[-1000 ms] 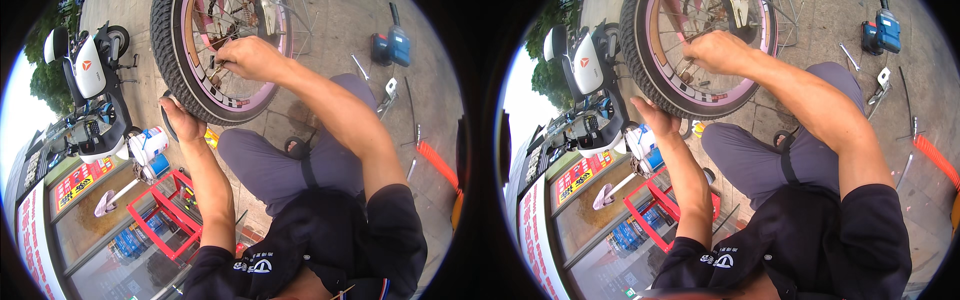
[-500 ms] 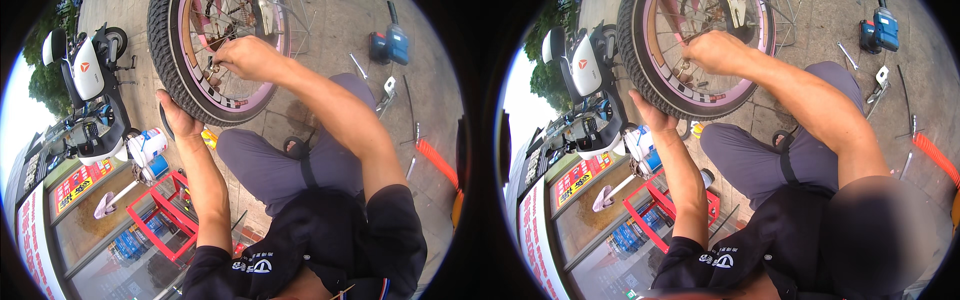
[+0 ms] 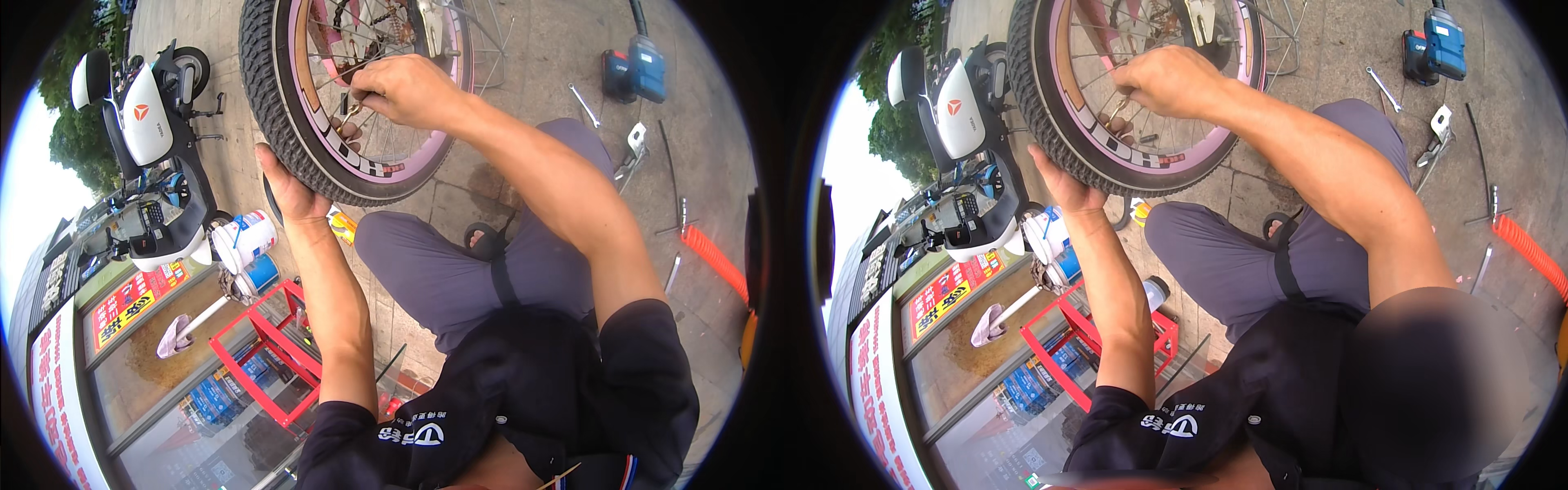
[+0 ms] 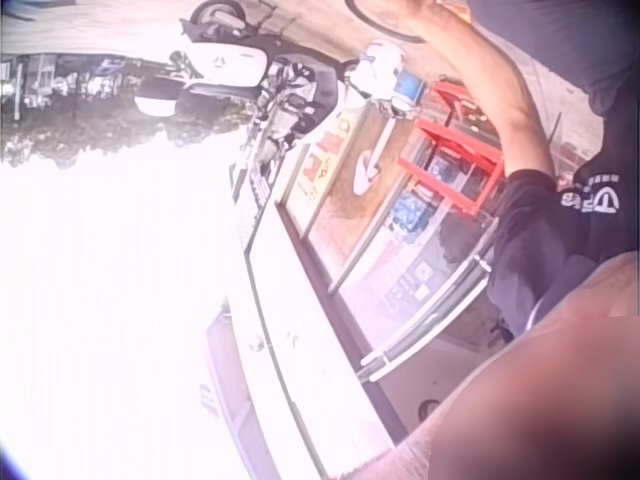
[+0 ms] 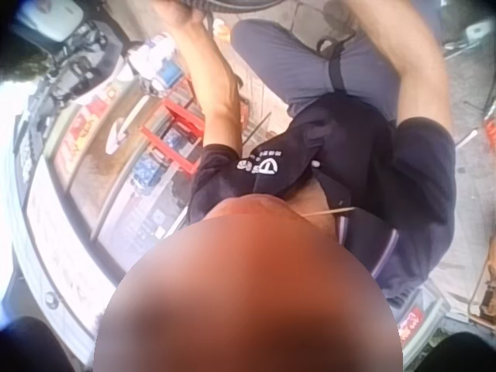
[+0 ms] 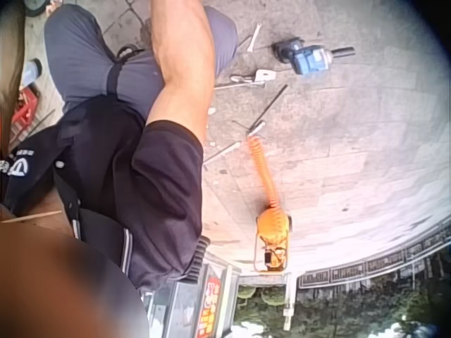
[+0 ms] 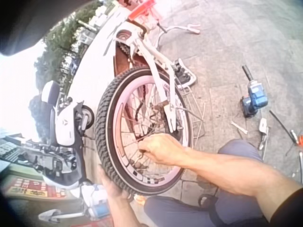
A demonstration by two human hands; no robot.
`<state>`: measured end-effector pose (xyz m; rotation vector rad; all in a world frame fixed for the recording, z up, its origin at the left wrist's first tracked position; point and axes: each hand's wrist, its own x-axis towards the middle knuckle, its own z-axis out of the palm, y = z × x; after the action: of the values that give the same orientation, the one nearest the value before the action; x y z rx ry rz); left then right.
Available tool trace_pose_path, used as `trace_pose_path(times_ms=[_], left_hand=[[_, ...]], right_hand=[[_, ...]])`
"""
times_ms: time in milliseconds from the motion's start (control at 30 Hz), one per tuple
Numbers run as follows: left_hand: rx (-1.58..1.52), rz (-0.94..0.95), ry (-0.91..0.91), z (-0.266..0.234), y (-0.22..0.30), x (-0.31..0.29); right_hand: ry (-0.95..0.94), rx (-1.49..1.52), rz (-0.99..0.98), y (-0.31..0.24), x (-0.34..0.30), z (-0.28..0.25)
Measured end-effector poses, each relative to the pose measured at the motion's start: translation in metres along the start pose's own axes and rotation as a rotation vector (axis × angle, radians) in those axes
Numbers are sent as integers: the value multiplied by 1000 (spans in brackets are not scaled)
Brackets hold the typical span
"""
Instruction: The person removes a bicycle tire from the rim using tire levers, then reattaches the tire by hand and with a tire lever. The person works on the tire while seated on the floor in a workshop setting.
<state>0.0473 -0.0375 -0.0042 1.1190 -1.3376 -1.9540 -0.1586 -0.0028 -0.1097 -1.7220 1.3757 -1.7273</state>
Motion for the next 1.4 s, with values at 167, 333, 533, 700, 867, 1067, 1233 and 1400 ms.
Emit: trace_pose_path(times_ms=[167,333,533,700,867,1067,1233,1400], left_hand=[[-16,-15,-3,-4,1,0],[-68,0,46,12,2,0],[18,1,95,4,1,-2],[-7,7,87,-1,-2,0],[-36,-4,107,-1,-3,0],[-41,-12,128,0,-3,-1],[-17,-3,136,3,-2,-2],[-36,-11,114,0,-3,-2]], right_hand=[[-33,68,50,1,-1,-3],[-58,298,77,-1,-6,3],[-39,198,23,2,-7,4],[-47,15,-30,7,-6,0],[-40,69,-18,6,-5,0],[-44,79,-21,6,-5,0],[-80,95,-35,4,-4,-2],[-178,200,-8,7,-1,-6]])
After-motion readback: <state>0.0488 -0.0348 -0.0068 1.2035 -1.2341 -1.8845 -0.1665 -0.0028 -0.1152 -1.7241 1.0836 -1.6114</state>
